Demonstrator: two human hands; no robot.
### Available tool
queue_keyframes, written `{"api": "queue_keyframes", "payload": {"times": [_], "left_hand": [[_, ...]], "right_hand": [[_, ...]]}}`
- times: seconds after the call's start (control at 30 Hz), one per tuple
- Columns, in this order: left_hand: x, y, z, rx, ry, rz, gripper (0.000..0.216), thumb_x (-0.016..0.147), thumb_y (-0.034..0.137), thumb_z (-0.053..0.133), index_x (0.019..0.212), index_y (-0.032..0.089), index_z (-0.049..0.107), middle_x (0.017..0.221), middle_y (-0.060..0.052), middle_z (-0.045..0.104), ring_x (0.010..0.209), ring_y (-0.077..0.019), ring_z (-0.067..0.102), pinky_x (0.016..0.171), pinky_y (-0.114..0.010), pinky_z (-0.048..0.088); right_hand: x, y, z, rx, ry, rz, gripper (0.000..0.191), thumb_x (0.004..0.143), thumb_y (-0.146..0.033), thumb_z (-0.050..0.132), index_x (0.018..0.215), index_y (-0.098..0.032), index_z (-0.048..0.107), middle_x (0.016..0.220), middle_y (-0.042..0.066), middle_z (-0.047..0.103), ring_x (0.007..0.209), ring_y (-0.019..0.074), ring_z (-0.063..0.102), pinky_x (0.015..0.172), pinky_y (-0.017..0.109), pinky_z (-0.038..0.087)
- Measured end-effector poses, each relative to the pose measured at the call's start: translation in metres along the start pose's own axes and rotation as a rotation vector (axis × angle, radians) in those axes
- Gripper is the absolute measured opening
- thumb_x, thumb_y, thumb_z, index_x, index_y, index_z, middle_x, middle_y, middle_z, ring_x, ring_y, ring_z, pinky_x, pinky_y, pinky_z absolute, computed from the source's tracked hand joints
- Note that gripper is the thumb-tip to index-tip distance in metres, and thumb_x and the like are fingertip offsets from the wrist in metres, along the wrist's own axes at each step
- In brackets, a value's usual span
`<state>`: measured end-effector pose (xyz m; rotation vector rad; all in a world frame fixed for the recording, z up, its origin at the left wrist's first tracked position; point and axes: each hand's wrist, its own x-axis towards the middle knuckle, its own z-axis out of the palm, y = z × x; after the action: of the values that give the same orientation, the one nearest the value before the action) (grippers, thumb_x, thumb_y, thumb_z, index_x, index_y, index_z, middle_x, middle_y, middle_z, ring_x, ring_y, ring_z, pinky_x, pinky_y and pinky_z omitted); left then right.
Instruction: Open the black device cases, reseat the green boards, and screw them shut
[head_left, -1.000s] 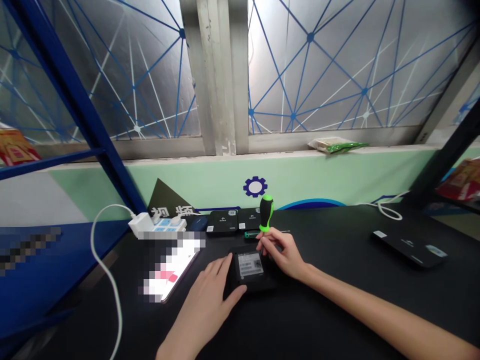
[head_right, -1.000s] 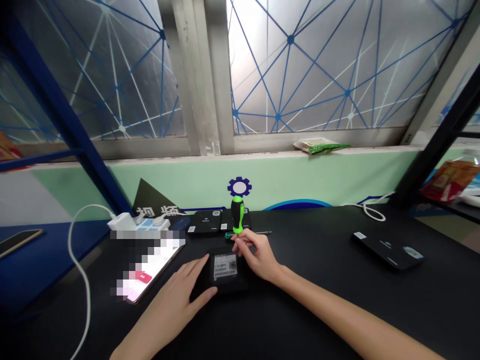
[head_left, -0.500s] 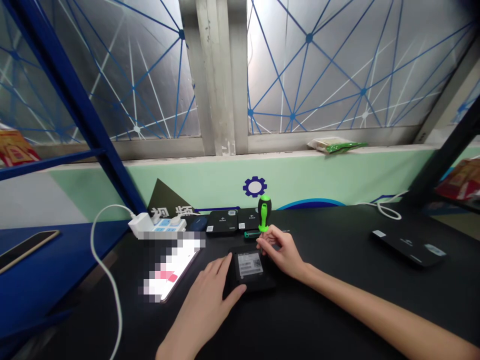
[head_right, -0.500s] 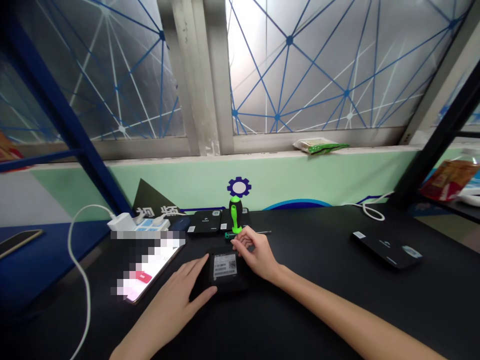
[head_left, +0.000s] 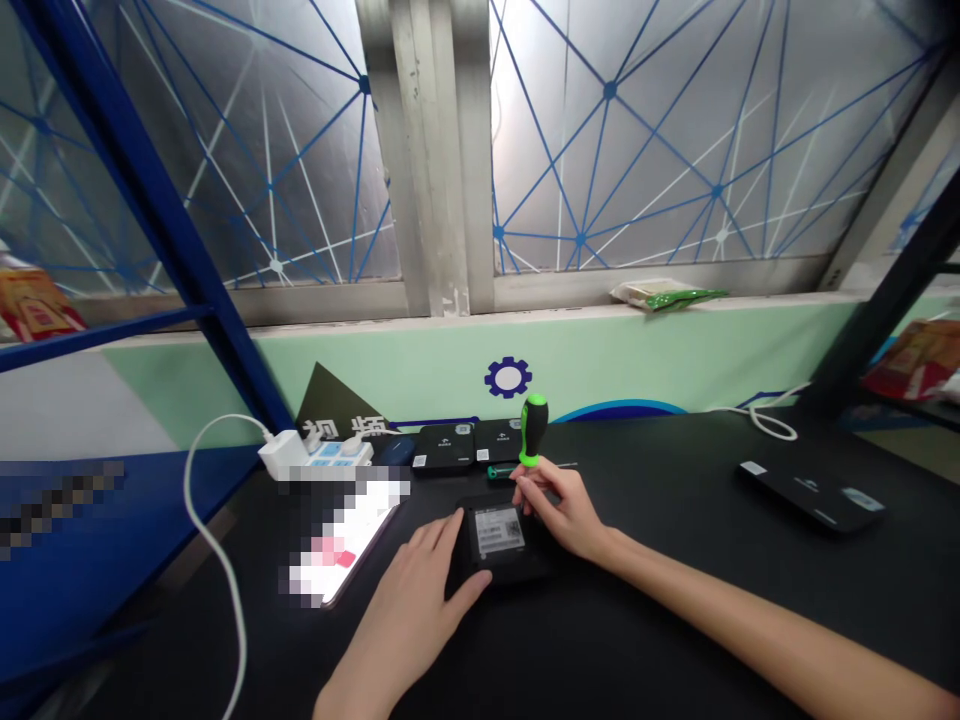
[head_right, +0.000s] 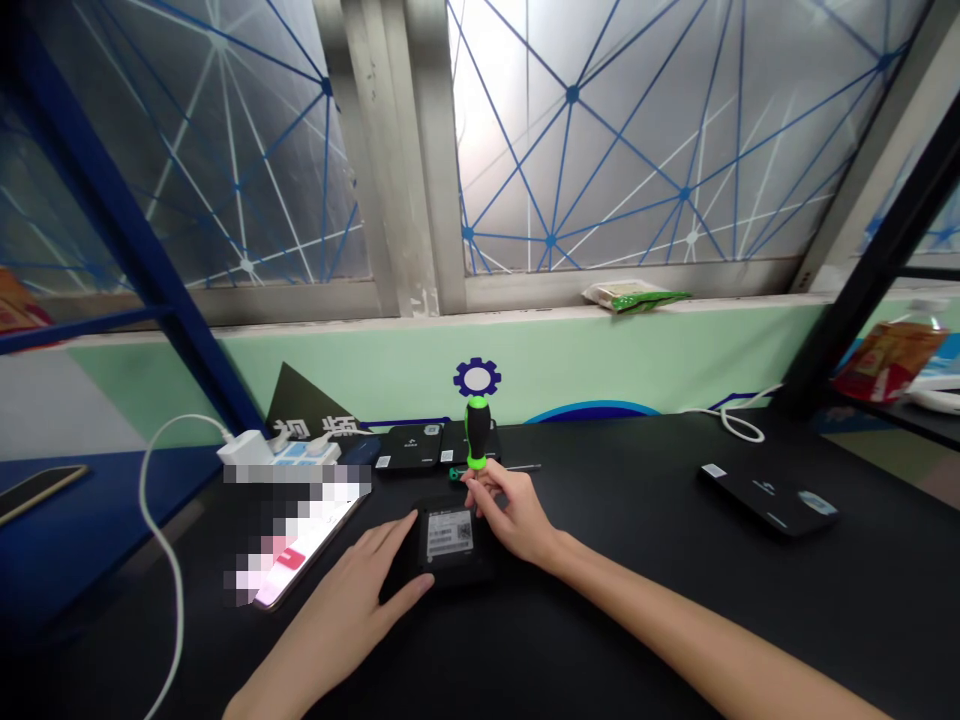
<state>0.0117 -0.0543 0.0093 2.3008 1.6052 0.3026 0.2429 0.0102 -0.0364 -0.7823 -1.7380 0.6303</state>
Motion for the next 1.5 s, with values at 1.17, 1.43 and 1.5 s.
{"api": "queue_keyframes", "payload": {"times": [1.17,1.43,1.5], "left_hand": [[0.0033,-0.0004,0.0014,0.023,-0.025,-0.012,0.068,0.095,0.056,0.046,0.152,0.02,0.037,0.151,-0.011,0.046,0.138,-0.0321,0.042,0.111,-0.047,0.036],[0.003,-0.0012,0.0014,0.011,-0.036,-0.019,0.069,0.096,0.058,0.044,0.154,0.022,0.034,0.152,-0.01,0.044,0.14,-0.0313,0.04,0.113,-0.048,0.034],[0.0027,-0.0013,0.0015,0.01,-0.036,-0.022,0.069,0.096,0.058,0.044,0.154,0.022,0.034,0.153,-0.009,0.043,0.141,-0.0309,0.038,0.113,-0.048,0.034]], "right_hand": [[0.0002,-0.0004,-0.0002,-0.014,0.06,-0.06,0.014,0.099,-0.027,0.053,0.091,-0.019,0.062,0.079,0.006,0.073,0.053,0.0134,0.063,0.058,0.026,0.053],[0.0009,0.0043,0.0039,0.016,0.125,-0.018,0.011,0.093,-0.028,0.063,0.088,-0.02,0.059,0.069,0.003,0.068,0.054,0.0148,0.064,0.054,0.025,0.052],[0.0007,0.0031,0.0037,0.021,0.113,-0.009,0.011,0.094,-0.028,0.062,0.088,-0.02,0.059,0.071,0.003,0.068,0.055,0.0146,0.063,0.055,0.025,0.051]]}}
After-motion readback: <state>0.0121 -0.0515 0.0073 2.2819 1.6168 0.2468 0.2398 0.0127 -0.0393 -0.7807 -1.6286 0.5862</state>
